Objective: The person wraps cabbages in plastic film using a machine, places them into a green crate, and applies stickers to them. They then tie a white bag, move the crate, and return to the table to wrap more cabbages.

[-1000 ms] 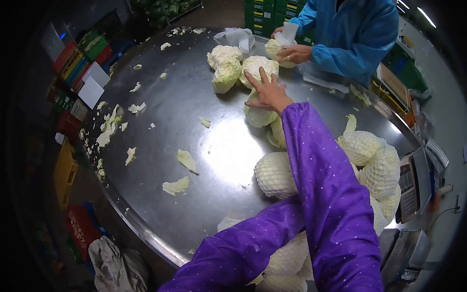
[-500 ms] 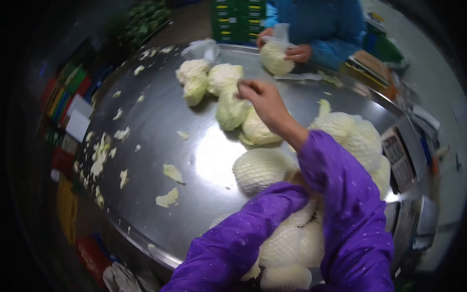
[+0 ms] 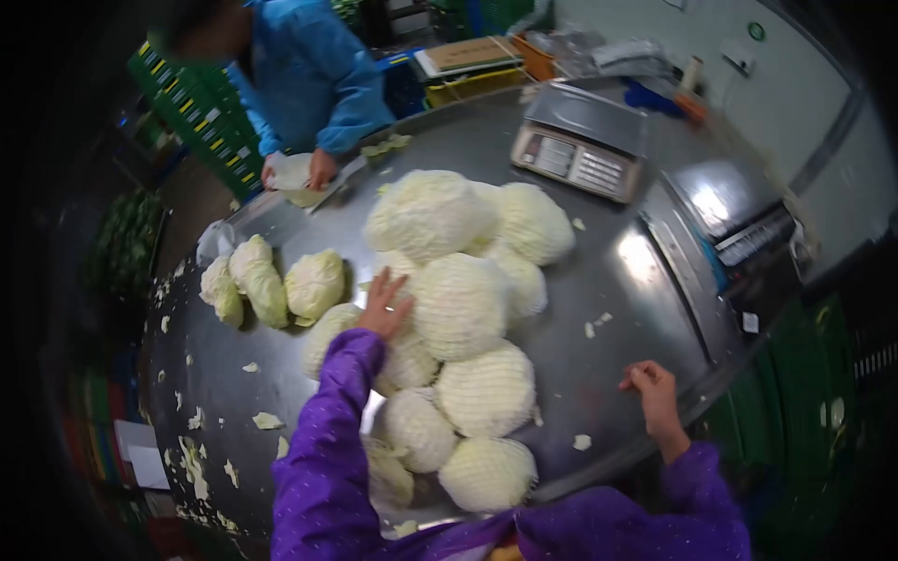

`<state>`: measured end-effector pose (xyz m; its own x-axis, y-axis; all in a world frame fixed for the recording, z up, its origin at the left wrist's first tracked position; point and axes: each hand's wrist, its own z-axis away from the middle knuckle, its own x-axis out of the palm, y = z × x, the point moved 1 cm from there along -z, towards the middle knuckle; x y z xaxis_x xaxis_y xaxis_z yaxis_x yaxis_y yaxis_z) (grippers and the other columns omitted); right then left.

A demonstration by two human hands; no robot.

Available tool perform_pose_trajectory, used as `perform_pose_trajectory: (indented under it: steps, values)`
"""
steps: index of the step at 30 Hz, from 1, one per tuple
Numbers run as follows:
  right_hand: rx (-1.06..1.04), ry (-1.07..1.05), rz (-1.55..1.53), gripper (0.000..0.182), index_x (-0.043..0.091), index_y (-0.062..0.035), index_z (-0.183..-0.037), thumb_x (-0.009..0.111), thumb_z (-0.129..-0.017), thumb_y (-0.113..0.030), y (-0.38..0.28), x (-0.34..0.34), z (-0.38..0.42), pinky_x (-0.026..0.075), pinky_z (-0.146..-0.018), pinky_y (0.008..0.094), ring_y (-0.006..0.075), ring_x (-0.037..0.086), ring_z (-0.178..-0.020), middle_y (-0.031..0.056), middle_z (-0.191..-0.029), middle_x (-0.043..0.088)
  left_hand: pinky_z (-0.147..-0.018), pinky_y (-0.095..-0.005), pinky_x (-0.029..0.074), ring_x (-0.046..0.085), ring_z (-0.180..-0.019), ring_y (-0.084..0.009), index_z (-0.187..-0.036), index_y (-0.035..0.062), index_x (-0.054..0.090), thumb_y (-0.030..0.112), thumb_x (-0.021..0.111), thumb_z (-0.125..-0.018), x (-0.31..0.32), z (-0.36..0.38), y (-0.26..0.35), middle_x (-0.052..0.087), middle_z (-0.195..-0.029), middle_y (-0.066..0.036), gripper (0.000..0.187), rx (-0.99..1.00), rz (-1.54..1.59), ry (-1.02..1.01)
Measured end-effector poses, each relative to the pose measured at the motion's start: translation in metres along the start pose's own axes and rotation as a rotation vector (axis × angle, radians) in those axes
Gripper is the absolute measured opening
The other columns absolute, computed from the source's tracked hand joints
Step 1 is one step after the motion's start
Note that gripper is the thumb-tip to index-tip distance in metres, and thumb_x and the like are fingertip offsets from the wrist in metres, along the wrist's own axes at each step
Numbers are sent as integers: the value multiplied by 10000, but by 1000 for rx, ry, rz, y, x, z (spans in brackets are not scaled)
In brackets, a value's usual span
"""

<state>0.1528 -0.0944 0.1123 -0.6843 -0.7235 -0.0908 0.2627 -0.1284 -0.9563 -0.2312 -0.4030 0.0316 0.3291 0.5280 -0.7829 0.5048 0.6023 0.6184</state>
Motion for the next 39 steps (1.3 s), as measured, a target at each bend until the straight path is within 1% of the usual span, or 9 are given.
perform_pose_trajectory:
  steps: [5,9,14,21,24,27,30,34,39]
  values:
    - [64,-126,62,147,588,31,-928,509,-899,-90,28,-73,37,460,-723,257,125,600,-728,72,-768,621,-1079,-442,258,309,-1297,-393,-1274,221,521,380,637,-815,4,-8,-25,301,-1433,-196,500,28,-25,48]
    - [109,-248,115,155,580,26,-972,527,-902,-103,56,-150,27,442,-726,235,105,598,-758,61,-796,636,-1044,-409,318,412,-1241,-348,-1253,107,534,403,606,-836,-24,18,34,477,-1301,-207,516,-132,-143,28]
    - [167,-360,175,212,592,11,-995,555,-897,-173,80,-231,4,434,-697,231,103,598,-745,59,-776,645,-959,-350,404,541,-1129,-232,-1225,62,551,273,588,-865,-15,163,197,586,-1203,-135,419,-289,247,325]
    - [192,-575,271,231,587,3,-988,537,-909,-208,82,-236,-25,441,-688,235,117,605,-765,70,-785,643,-969,-324,371,502,-1129,-200,-1213,-13,509,122,626,-851,106,386,215,552,-1197,-132,403,-721,450,1073]
    - [145,-718,263,215,575,25,-1011,538,-905,-158,62,-183,-29,447,-724,243,119,603,-785,72,-822,643,-998,-347,339,436,-1208,-250,-1297,-3,418,191,611,-869,139,399,207,452,-1311,-183,508,-910,621,983]
    - [127,-788,217,212,567,39,-1034,533,-904,-125,42,-146,-16,448,-757,249,118,597,-801,71,-836,641,-940,-402,331,382,-1234,-189,-1351,112,379,390,565,-876,144,386,181,426,-1354,-30,581,-1092,726,775]
    - [111,-814,238,222,563,48,-1041,531,-903,-123,45,-129,-12,443,-766,246,112,585,-801,75,-840,643,-934,-324,395,507,-1100,-211,-1286,-17,425,288,598,-880,142,365,159,514,-1235,-150,536,-944,892,874]
    - [251,-728,282,215,570,36,-1026,535,-901,-136,68,-123,8,451,-743,249,121,597,-783,78,-820,642,-787,-310,483,585,-922,-200,-1245,-23,444,269,673,-818,146,352,144,569,-1132,-142,566,-966,1098,697]
    - [381,-758,286,207,567,33,-1013,539,-904,-141,74,-101,35,468,-742,253,129,605,-774,85,-828,638,-888,-369,454,509,-1043,-254,-1226,-9,271,224,840,-619,152,344,242,490,-1140,-197,864,-989,827,538]
